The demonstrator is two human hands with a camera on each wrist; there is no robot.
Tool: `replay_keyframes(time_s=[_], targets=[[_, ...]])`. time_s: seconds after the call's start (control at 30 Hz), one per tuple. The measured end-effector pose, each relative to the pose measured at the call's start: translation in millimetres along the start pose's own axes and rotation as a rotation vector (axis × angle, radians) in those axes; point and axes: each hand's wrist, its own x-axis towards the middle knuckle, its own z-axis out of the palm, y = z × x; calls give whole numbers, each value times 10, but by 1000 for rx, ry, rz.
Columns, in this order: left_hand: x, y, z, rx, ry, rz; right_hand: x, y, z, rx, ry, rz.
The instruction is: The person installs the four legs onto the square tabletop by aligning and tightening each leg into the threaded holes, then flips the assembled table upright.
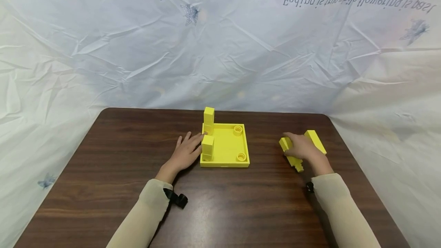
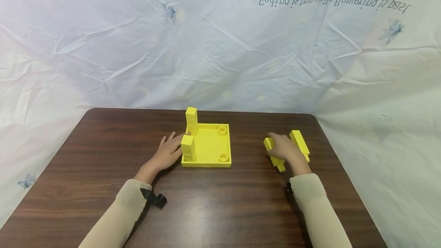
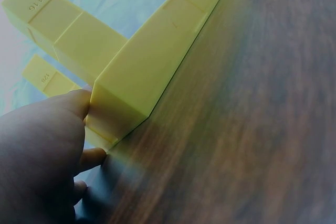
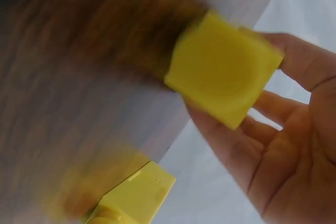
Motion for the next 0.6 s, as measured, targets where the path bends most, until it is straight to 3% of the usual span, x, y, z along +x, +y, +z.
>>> replay_keyframes(time_s=[0.27, 0.6], targets=[[-9, 26, -5, -1, -2, 0, -13, -14, 30, 17, -26, 18], [-5, 24, -8, -14, 4, 2, -46, -29, -20, 55, -36, -27]])
